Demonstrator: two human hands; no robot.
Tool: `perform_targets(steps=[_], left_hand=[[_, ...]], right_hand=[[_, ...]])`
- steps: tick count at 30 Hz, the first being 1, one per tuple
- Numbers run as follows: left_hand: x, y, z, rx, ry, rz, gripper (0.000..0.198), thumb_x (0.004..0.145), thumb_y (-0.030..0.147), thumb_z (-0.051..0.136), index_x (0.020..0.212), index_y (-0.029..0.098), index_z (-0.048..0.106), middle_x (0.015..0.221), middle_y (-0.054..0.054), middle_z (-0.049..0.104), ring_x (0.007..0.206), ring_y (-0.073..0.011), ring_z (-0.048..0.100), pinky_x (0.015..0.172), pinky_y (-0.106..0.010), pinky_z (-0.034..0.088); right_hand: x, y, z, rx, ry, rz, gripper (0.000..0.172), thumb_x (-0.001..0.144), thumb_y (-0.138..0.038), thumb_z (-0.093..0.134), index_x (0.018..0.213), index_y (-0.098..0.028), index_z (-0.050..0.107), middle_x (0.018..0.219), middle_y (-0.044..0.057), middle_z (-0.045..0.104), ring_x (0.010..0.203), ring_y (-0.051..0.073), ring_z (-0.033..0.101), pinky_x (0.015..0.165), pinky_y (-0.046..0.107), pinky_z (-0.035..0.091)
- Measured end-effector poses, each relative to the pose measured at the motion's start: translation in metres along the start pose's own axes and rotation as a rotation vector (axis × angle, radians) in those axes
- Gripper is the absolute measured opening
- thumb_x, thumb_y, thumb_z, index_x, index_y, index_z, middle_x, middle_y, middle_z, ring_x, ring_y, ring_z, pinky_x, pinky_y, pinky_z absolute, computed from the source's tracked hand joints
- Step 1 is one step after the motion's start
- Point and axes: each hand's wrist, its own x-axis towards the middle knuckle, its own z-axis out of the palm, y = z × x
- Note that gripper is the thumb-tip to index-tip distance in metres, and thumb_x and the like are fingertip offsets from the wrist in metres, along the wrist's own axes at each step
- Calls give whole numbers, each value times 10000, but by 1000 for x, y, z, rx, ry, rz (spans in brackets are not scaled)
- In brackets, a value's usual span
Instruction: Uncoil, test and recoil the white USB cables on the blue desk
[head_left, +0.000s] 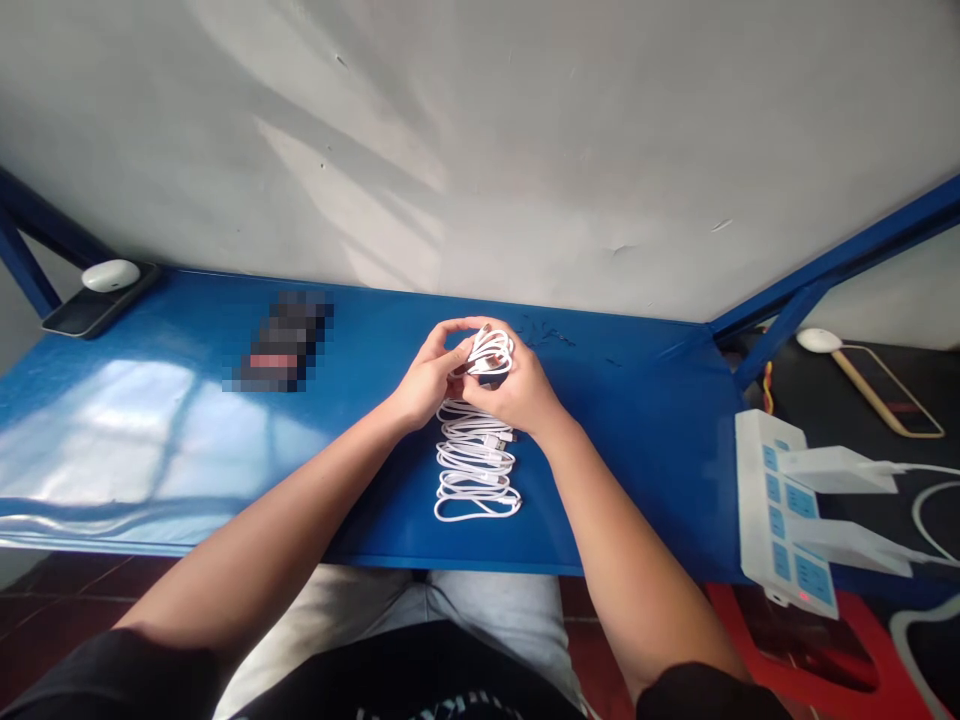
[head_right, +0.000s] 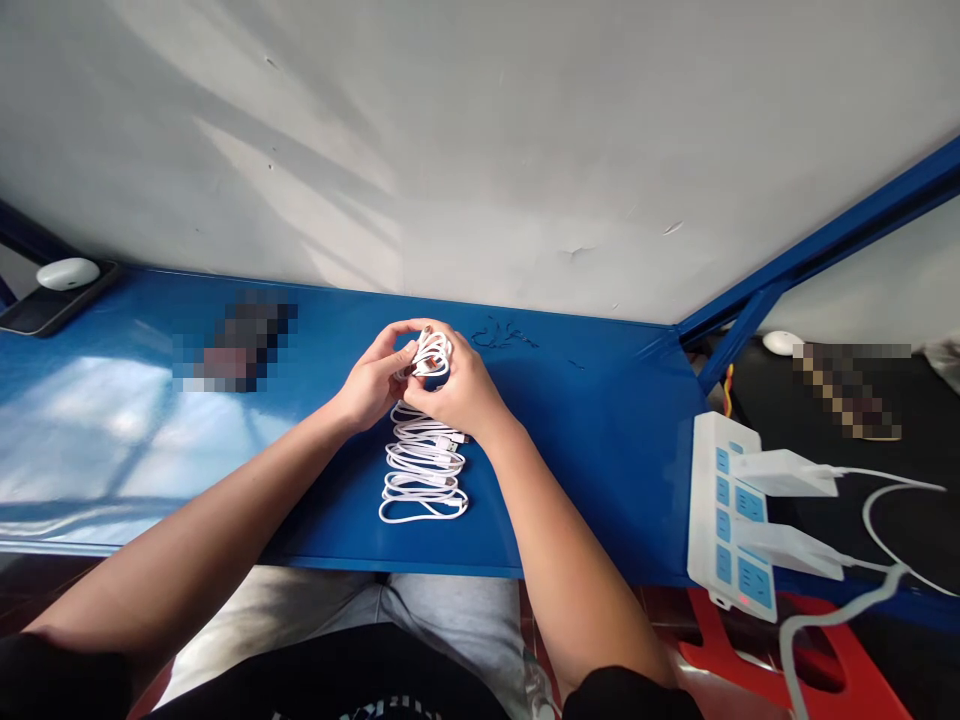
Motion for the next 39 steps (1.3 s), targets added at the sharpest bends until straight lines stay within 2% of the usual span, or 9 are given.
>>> perform_targets(steps=[3,8,13,19,25,28,33,37,39], left_hand=[[-1,1,1,11,14,5,289,851,347,718,1086,219,608,885,-16,655,694,-135,624,574,-215,479],[1,0,1,-5,45,21,237,866,381,695,994,188,648,688,21,512,539,-89,450,499,-196,384],[1,0,4,-78,-16,17,384,873,554,684,896,176,617,664,32,435,535,-76,371,491,-196,321],[-3,6,7,-58,-113,-16,308,817,378,803,1006,211,626,705,48,435,547,-59,353,512,-188,318],[0,4,3,-77,-97,-92,287,867,437,737,993,223,594,751,32,486,612,-87,462,555,-201,398],[1,1,1,-24,-90,-85,337,887,516,692,982,214,578,775,22,516,636,-96,488,577,-213,422],[1,1,-1,135,-68,-28,382,908,559,650,954,188,569,796,1,536,651,-99,496,569,-213,418],[1,2,-1,127,-113,-32,342,880,486,719,958,190,566,750,21,487,588,-82,439,515,-204,381],[1,2,0,109,-123,-43,318,884,455,723,959,197,553,724,35,456,548,-73,394,488,-201,373]], right_hand=[[1,-2,-4,-58,14,5,659,700,-139,699,1335,-255,568,1245,76,700,1096,277,691,980,443,585],[2,3,-5,-61,70,32,677,763,-192,710,1414,-239,530,1161,77,740,1002,254,733,951,433,605],[2,13,-1,27,78,53,621,864,-263,673,1459,-242,499,1030,57,782,969,247,755,973,449,597],[2,15,1,25,119,56,513,894,-235,639,1399,-282,562,1022,51,789,997,262,748,964,474,588],[3,10,-3,-49,123,28,461,891,-195,614,1338,-301,586,945,24,787,950,236,738,925,431,588],[3,10,-2,-55,110,39,529,905,-209,604,1418,-295,510,914,26,775,888,227,725,892,422,594],[2,15,3,58,93,81,716,937,-257,584,1573,-300,258,972,39,762,761,206,691,837,431,614],[2,20,6,106,62,97,689,951,-269,551,1572,-319,256,1148,66,733,771,197,687,827,439,618],[2,21,6,94,62,95,666,957,-275,534,1565,-312,264,1143,69,732,780,201,681,817,438,616]])
